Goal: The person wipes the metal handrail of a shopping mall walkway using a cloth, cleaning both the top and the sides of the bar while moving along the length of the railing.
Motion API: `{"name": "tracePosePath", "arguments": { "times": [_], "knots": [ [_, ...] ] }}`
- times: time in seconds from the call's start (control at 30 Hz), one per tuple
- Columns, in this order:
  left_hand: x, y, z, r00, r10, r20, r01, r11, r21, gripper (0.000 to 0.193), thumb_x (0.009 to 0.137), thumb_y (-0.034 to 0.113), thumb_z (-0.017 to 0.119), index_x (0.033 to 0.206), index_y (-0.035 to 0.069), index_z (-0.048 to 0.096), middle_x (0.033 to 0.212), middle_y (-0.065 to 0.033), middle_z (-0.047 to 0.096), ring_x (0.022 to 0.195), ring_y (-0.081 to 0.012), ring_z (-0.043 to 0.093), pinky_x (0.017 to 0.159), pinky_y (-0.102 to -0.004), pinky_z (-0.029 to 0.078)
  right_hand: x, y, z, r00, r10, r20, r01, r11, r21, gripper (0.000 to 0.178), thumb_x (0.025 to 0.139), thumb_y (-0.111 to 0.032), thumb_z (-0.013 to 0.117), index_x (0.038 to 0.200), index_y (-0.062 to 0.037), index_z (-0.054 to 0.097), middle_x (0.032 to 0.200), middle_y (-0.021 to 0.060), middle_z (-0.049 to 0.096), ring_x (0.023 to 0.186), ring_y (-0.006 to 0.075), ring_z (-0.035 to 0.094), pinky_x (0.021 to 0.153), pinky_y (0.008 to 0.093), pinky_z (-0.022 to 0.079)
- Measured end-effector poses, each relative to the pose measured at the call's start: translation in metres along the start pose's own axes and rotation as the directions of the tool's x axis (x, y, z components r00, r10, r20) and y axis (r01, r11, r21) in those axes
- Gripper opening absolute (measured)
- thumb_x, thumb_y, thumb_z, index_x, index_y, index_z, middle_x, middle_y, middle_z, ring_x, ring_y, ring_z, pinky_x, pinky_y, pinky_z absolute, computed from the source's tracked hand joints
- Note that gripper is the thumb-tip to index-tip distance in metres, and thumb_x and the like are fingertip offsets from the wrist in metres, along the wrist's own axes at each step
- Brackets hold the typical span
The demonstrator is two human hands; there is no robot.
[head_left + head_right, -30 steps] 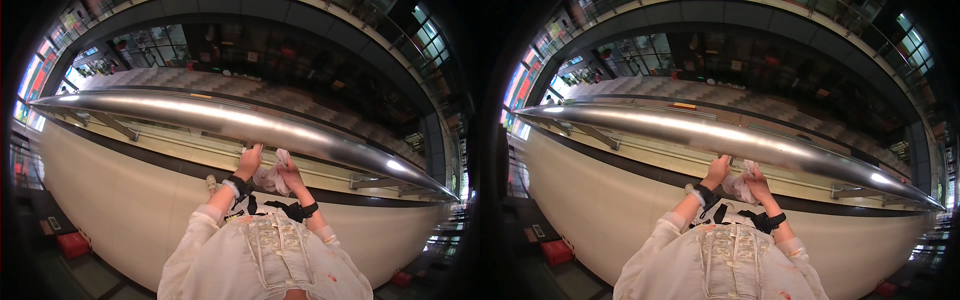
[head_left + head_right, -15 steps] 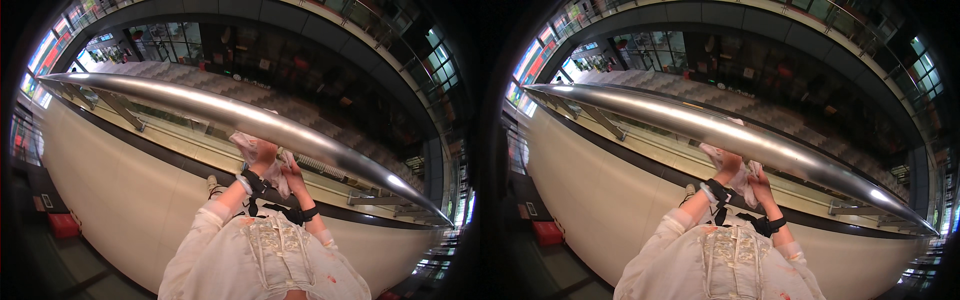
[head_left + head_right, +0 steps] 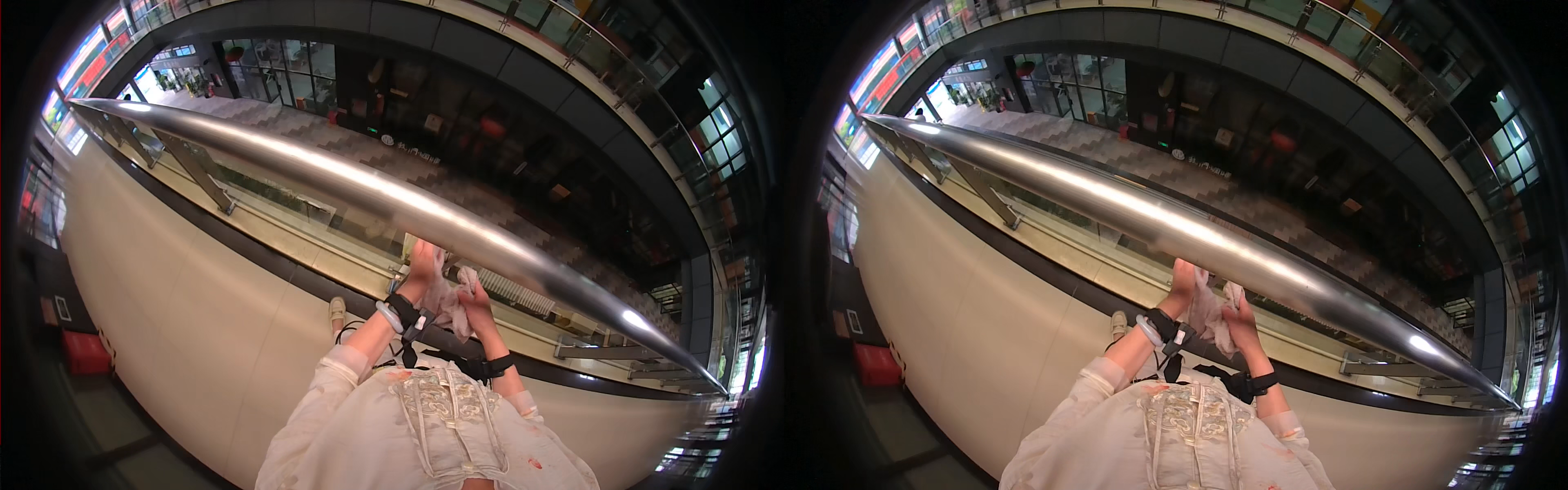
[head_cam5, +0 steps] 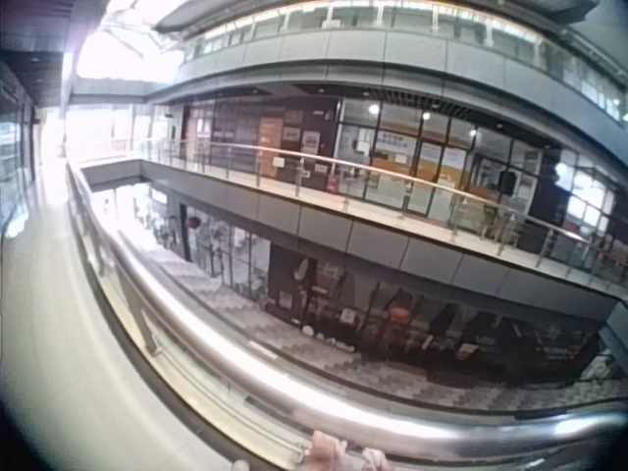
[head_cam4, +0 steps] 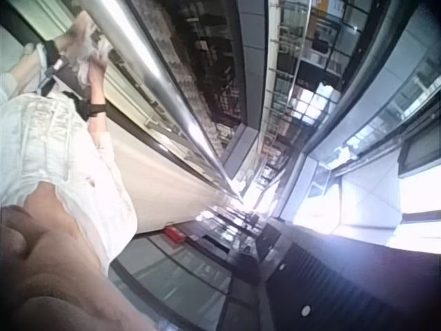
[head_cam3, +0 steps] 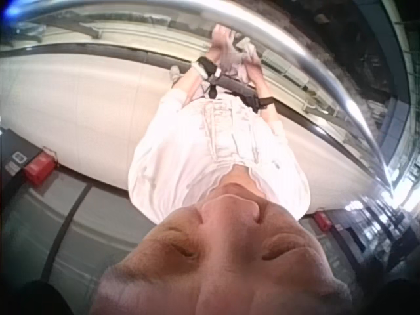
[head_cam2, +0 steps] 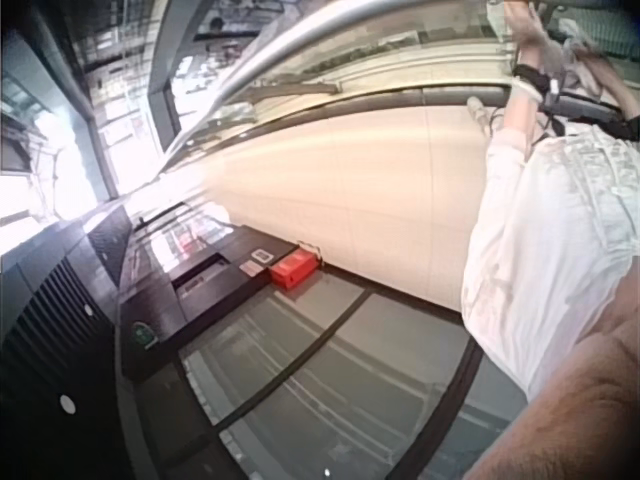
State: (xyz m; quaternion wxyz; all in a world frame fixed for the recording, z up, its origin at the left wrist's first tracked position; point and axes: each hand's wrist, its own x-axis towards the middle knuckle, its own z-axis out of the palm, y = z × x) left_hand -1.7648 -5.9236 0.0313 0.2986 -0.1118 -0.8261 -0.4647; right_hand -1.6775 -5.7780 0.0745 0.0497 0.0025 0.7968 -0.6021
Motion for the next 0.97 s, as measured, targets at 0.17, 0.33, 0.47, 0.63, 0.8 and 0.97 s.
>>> {"name": "tracePosePath", "arguments": {
  "times": [0.17, 0.33, 0.47, 0.63, 0.8, 0.97],
  "knots": [
    [0.015, -0.002, -0.016, 0.999, 0.004, -0.040, -0.012, 0.981, -0.193, 0.007, 0.077, 0.006, 0.048, 0.081, 0.000, 0.050, 0.075, -0.0198, 0.050, 0.070, -0.0374, 0.048, 0.060, -0.0400, 0.039, -0.002, -0.007, 0.006, 0.991, 0.130, 0.027, -0.132, 0.959, 0.251, 0.050, 0.079, -0.006, 0.050, 0.127, -0.0010, 0.035, 0.116, 0.0051, 0.048, 0.099, 0.0131, 0.047, 0.085, 0.0237, 0.037],
    [-0.047, -0.041, 0.012, 0.884, -0.396, 0.248, 0.448, 0.868, -0.212, 0.018, 0.087, 0.018, 0.042, 0.087, 0.002, 0.050, 0.073, -0.0199, 0.046, 0.069, -0.0348, 0.047, 0.060, -0.0411, 0.037, -0.003, -0.018, 0.006, 0.995, 0.098, 0.024, -0.101, 0.983, 0.151, 0.050, 0.080, -0.007, 0.049, 0.127, -0.0008, 0.034, 0.117, 0.0052, 0.047, 0.101, 0.0138, 0.046, 0.086, 0.0240, 0.036],
    [-0.048, -0.039, -0.004, 0.759, -0.603, 0.247, 0.639, 0.616, -0.460, 0.029, 0.091, 0.027, 0.036, 0.089, 0.004, 0.053, 0.077, -0.0053, 0.052, 0.071, -0.0153, 0.049, 0.062, -0.0283, 0.039, -0.001, -0.013, 0.003, 0.990, 0.133, 0.049, -0.141, 0.969, 0.203, 0.050, 0.079, -0.006, 0.049, 0.126, -0.0008, 0.035, 0.115, 0.0047, 0.048, 0.099, 0.0129, 0.047, 0.085, 0.0236, 0.037],
    [0.035, 0.010, -0.087, 0.870, -0.477, 0.123, 0.377, 0.484, -0.790, 0.036, 0.090, 0.036, 0.038, 0.096, 0.003, 0.053, 0.093, -0.0050, 0.057, 0.085, -0.0174, 0.053, 0.074, -0.0303, 0.042, 0.001, -0.008, -0.004, 0.994, 0.100, 0.037, -0.105, 0.981, 0.165, 0.047, 0.080, -0.006, 0.049, 0.125, -0.0009, 0.036, 0.113, 0.0043, 0.049, 0.098, 0.0128, 0.048, 0.084, 0.0240, 0.038],
    [0.105, -0.011, -0.180, 0.849, -0.458, 0.266, 0.005, -0.495, -0.869, 0.042, 0.090, 0.041, 0.033, 0.105, 0.005, 0.049, 0.099, -0.0093, 0.055, 0.095, -0.0224, 0.051, 0.087, -0.0346, 0.041, 0.003, -0.039, 0.013, 0.978, 0.130, 0.163, -0.181, 0.916, 0.357, 0.043, 0.080, -0.007, 0.050, 0.121, 0.0000, 0.040, 0.111, 0.0075, 0.052, 0.099, 0.0161, 0.049, 0.085, 0.0260, 0.038],
    [0.136, 0.060, -0.191, 0.833, -0.549, 0.072, -0.121, -0.307, -0.944, 0.045, 0.091, 0.039, 0.029, 0.121, 0.006, 0.038, 0.109, -0.0112, 0.051, 0.095, -0.0229, 0.049, 0.089, -0.0397, 0.039, 0.006, -0.069, 0.026, 0.947, 0.023, 0.322, -0.153, 0.911, 0.384, 0.056, 0.080, -0.009, 0.050, 0.131, -0.0075, 0.029, 0.125, 0.0069, 0.040, 0.112, 0.0160, 0.039, 0.093, 0.0253, 0.031]
  ]
}}
